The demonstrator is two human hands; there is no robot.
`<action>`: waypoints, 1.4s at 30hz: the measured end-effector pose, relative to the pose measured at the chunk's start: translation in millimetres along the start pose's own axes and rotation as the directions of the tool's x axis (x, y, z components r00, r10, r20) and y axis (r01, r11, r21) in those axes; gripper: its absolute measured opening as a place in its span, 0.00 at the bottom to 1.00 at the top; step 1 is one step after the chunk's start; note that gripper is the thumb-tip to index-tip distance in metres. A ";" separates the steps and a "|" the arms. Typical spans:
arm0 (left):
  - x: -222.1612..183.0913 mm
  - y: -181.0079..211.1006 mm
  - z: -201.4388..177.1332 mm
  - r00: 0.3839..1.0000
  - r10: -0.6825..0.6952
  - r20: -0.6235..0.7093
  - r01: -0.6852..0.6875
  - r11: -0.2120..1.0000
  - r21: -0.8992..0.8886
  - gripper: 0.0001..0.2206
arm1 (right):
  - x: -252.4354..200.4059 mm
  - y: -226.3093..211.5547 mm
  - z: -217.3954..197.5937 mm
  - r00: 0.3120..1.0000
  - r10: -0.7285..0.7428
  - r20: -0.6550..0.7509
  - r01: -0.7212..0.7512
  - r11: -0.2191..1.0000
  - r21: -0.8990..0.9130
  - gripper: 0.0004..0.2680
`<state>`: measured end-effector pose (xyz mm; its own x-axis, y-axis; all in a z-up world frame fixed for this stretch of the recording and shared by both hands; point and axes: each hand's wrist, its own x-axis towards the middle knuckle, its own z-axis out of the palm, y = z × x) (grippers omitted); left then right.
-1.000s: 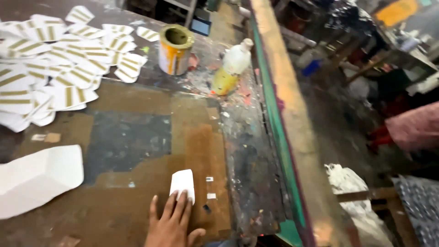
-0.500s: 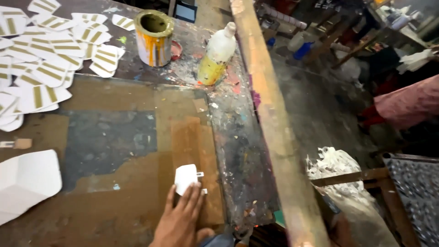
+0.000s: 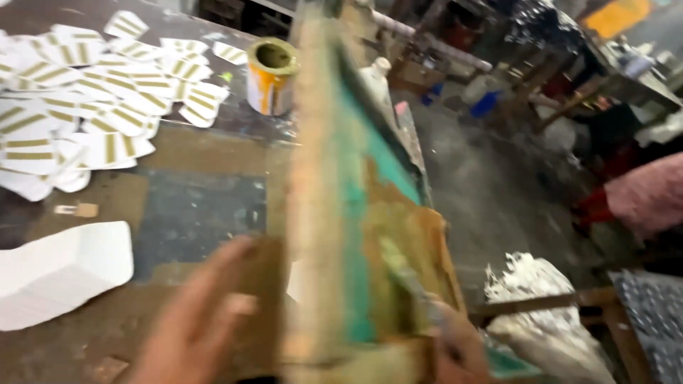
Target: Manually screen printing a design onto small white cards using ink and a squeegee.
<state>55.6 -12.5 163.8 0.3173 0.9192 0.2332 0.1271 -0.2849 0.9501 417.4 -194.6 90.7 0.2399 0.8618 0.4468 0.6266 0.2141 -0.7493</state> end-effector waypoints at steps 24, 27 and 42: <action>-31.7 -153.0 -19.2 0.870 -0.311 -0.381 0.477 0.723 0.499 0.32 | 57.6 -8.5 146.2 0.906 -0.190 0.378 0.207 0.978 -0.003 0.19; -32.5 -162.0 -15.7 0.885 -0.275 -0.375 0.443 0.744 0.500 0.33 | 1.9 33.2 140.0 0.883 -0.268 0.385 0.319 0.945 -0.075 0.16; 40.9 8.4 18.8 0.982 0.105 -0.160 -0.117 0.991 -0.072 0.16 | 16.8 93.1 -28.9 0.974 -0.205 -0.095 0.164 0.932 -0.324 0.16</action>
<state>87.3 17.6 177.4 0.1748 0.9158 0.3615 0.0215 -0.3706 0.9285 501.2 -173.5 42.6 0.1758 0.7519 0.6354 0.8635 0.1921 -0.4663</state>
